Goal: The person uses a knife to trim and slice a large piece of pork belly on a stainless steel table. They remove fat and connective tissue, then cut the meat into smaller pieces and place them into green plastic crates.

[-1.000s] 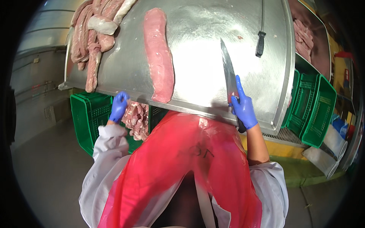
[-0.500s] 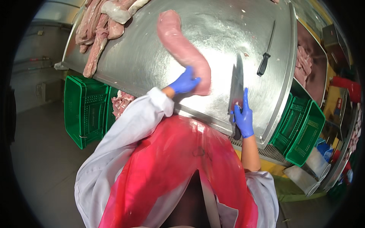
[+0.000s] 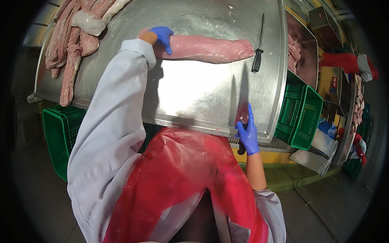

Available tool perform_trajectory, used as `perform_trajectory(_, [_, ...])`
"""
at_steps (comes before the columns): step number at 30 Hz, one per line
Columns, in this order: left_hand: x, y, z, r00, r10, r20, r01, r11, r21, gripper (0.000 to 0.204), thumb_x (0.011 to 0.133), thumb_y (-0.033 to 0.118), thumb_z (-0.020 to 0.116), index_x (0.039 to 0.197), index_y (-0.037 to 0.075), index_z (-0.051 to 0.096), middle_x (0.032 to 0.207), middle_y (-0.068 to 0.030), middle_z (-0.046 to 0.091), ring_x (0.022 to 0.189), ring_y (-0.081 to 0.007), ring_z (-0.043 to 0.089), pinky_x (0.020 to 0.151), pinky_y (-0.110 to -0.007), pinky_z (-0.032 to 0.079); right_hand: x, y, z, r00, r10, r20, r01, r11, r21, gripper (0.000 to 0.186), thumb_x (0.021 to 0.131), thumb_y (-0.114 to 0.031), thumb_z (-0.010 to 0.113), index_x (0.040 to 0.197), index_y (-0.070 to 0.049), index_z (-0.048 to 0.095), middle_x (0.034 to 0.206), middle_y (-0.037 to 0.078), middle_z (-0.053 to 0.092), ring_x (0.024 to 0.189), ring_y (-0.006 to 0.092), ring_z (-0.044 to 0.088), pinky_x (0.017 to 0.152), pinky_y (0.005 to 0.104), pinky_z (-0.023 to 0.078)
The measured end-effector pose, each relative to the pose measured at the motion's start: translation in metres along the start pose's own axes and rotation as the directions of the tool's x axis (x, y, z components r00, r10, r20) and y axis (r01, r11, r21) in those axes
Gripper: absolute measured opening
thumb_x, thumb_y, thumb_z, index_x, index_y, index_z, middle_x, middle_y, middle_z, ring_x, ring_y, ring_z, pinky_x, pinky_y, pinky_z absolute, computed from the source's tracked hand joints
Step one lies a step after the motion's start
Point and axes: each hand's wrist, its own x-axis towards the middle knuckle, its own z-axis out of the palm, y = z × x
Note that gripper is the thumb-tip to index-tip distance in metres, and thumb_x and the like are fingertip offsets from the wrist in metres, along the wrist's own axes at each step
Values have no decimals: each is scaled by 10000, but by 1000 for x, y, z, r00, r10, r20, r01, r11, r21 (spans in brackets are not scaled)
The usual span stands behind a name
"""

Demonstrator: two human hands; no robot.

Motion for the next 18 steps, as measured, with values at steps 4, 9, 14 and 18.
perform_trajectory(4, [-50,6,56,950,150,-275,-155,988,5,826,529,463,888,1236,95,672,1188,-189,687,1082,-378,661,939,-449,526,24,-37,42,996,-37,77,51,981,-190,838,962,-51,547,1632,-310,118,764,77,637,570,124,566,520,302,511])
perform_trajectory(9, [-128,57,89,888,71,-455,-131,986,-100,413,687,260,746,1049,82,657,1009,-185,689,961,-386,668,859,-477,532,114,-98,102,968,-221,118,246,929,-277,810,943,-144,553,1625,-280,139,700,203,625,602,314,640,642,443,518])
perform_trajectory(14, [-138,74,122,815,-1,-579,-50,996,-71,509,662,294,821,1089,105,617,1058,-143,644,1005,-336,630,866,-488,490,185,-115,150,877,-459,141,459,717,-524,847,927,-99,565,1626,-267,117,808,233,675,628,360,657,648,465,535])
perform_trajectory(18, [-139,69,122,806,-84,-586,4,991,-137,480,714,253,792,1136,113,610,1070,-131,638,1009,-317,627,855,-477,484,150,-69,139,908,-288,304,417,561,-715,901,896,-58,544,1626,-248,52,836,308,666,703,466,651,698,533,514])
